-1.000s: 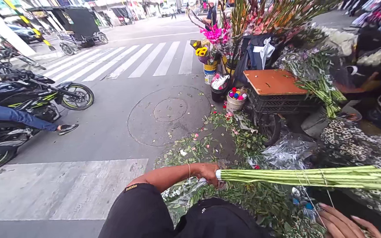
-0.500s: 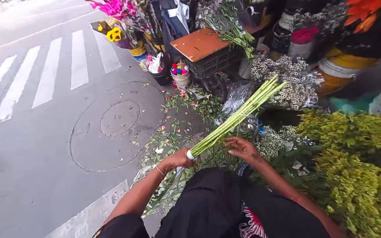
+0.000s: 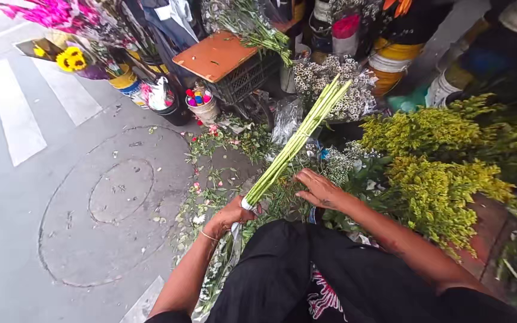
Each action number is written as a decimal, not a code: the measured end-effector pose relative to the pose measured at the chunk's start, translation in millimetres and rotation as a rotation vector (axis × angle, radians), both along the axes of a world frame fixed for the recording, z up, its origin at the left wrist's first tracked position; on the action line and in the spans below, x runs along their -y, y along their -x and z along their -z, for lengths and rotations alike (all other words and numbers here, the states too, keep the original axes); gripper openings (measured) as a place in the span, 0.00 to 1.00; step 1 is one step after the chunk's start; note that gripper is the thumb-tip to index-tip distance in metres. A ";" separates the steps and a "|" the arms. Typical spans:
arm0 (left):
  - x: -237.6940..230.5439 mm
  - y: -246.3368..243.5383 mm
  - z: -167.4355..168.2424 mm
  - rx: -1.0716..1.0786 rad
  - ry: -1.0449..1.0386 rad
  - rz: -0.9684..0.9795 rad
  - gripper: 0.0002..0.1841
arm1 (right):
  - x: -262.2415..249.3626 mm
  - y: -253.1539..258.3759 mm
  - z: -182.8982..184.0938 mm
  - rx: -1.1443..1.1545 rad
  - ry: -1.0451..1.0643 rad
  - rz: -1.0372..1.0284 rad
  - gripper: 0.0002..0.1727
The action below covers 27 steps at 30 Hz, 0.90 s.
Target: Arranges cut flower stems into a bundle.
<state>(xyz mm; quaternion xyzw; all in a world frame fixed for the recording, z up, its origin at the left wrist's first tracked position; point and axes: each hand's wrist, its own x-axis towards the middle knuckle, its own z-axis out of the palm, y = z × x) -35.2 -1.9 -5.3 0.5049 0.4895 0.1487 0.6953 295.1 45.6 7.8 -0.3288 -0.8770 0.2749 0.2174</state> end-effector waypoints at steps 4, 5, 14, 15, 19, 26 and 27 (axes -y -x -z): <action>7.8 -1.3 4.5 0.338 0.262 0.320 0.07 | -43.3 -29.4 2.4 -0.314 0.227 0.210 0.30; 9.5 -7.0 8.0 0.362 0.305 0.402 0.07 | -49.0 -21.3 4.3 -0.450 0.289 0.216 0.32; 8.5 2.7 28.4 0.634 0.436 0.485 0.08 | 11.9 29.9 21.3 -0.775 0.847 -0.100 0.29; 11.3 7.9 29.6 0.661 0.434 0.454 0.08 | 19.2 22.8 16.0 -0.751 0.762 -0.035 0.25; 15.3 23.1 38.1 0.745 0.433 0.414 0.10 | 34.0 -6.8 -37.8 -0.629 0.176 0.328 0.14; 16.6 22.0 30.5 0.857 0.431 0.498 0.12 | 50.5 21.1 -82.4 -0.475 -0.285 0.100 0.15; 15.5 21.4 26.2 0.829 0.412 0.500 0.12 | 54.7 23.9 -78.4 -0.436 -0.316 0.071 0.15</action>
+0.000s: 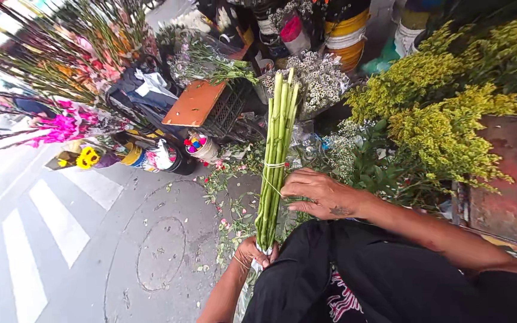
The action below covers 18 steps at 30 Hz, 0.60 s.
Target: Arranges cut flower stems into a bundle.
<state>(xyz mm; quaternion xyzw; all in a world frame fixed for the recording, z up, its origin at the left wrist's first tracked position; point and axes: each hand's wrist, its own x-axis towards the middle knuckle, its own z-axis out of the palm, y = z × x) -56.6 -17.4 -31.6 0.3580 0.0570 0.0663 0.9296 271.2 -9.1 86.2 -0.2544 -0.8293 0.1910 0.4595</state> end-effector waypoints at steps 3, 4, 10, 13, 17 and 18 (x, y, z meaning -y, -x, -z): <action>-0.6 -6.8 -21.1 -0.305 -0.327 -0.106 0.08 | 6.9 -17.6 4.5 0.012 0.034 0.111 0.16; 0.6 -10.3 -26.3 -0.476 -0.531 -0.183 0.08 | 9.0 -29.5 4.4 0.025 0.057 0.176 0.17; 12.4 -39.6 -43.5 -1.445 -1.447 -0.411 0.24 | 44.4 -79.8 16.9 0.229 0.501 0.188 0.24; 19.4 -38.1 -34.3 -1.457 -1.758 -0.535 0.28 | 60.6 -79.0 22.0 0.206 0.860 0.105 0.33; 18.4 -31.9 -35.1 -1.370 -1.884 -0.516 0.26 | 57.5 -88.3 11.2 -0.323 1.211 -0.060 0.42; 18.2 -30.9 -36.7 -1.366 -1.872 -0.475 0.25 | 53.2 -92.0 7.8 -0.562 1.254 -0.101 0.42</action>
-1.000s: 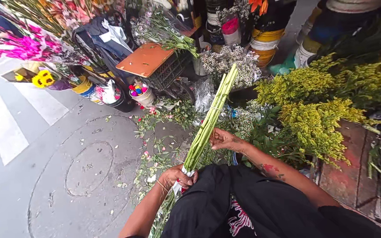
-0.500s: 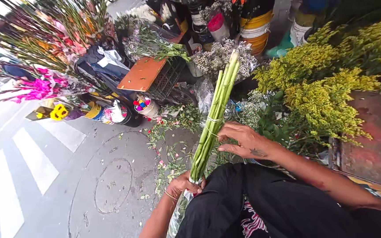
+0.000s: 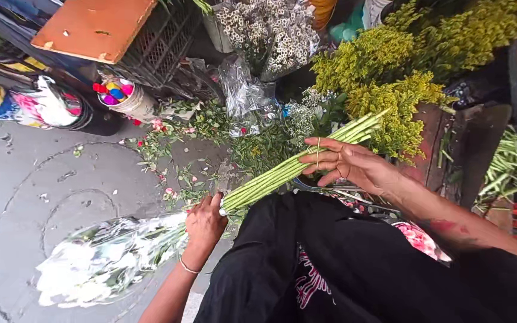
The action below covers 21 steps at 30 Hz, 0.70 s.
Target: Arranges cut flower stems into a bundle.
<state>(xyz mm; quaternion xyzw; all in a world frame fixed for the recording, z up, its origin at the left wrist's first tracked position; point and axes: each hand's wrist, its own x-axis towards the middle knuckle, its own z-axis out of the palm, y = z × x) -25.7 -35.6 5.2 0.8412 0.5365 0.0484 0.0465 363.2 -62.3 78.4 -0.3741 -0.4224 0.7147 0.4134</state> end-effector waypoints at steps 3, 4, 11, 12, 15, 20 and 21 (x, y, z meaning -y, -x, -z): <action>-0.1 0.1 6.5 -0.033 0.138 0.002 0.23 | -7.9 -8.3 -9.4 -0.343 0.106 0.265 0.44; -1.1 -0.7 11.2 -0.036 0.170 -0.009 0.22 | -8.9 -11.2 -9.5 -0.367 0.154 0.404 0.46; -3.7 -17.3 33.6 0.062 0.228 -0.130 0.22 | -8.8 -15.4 22.8 0.260 -0.078 0.716 0.08; -7.8 -23.1 33.2 0.081 0.216 -0.139 0.23 | -9.8 -6.7 24.7 0.444 -0.215 0.690 0.01; -21.9 -44.8 32.4 0.137 0.143 -0.152 0.24 | -20.6 19.2 19.7 0.986 -0.574 0.679 0.17; -43.2 -86.3 54.4 0.302 -0.101 -0.175 0.25 | -71.1 55.3 4.6 1.021 -0.474 1.014 0.25; -44.8 -95.5 57.2 0.335 -0.132 -0.178 0.27 | -84.6 55.8 6.7 0.932 -0.471 1.124 0.25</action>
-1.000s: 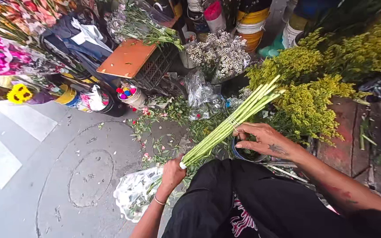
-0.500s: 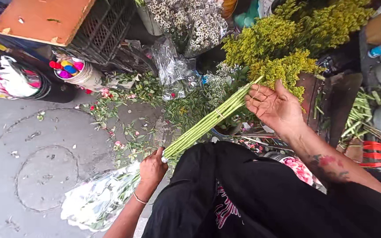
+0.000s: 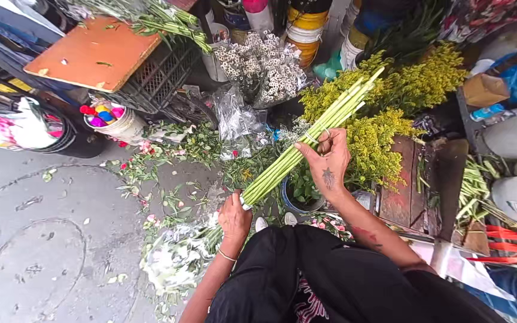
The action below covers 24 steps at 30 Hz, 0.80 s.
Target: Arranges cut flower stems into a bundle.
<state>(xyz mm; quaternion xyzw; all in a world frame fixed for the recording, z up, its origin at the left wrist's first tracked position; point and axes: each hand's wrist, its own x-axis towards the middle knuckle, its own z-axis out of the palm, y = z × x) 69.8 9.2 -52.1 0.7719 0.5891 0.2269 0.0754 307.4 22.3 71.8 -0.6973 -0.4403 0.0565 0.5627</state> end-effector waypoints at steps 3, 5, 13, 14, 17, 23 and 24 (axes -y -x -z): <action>0.2 -22.1 1.3 0.114 0.045 -0.009 0.36 | -29.2 -5.0 -2.8 -0.309 -0.277 -0.040 0.28; -3.3 -25.2 -9.7 0.183 0.147 0.010 0.38 | -35.6 -4.7 -15.7 -0.446 -0.429 -0.196 0.30; -66.4 12.2 -55.7 0.543 0.602 0.974 0.42 | -8.2 5.1 -85.4 -0.326 -0.631 -0.824 0.30; -74.2 6.3 -52.7 0.645 0.748 1.112 0.43 | -5.2 8.3 -88.9 -0.308 -0.636 -0.878 0.30; -71.9 -17.0 -41.5 0.841 1.162 1.321 0.34 | -2.9 4.3 -90.3 -0.226 -0.626 -0.930 0.30; -54.4 -24.5 -43.5 0.624 0.727 0.713 0.18 | 33.5 -42.1 -89.3 -0.082 -0.432 -0.746 0.18; -54.4 -23.9 -48.4 0.518 0.654 0.613 0.23 | 44.4 -47.9 -85.4 -0.095 -0.386 -0.707 0.15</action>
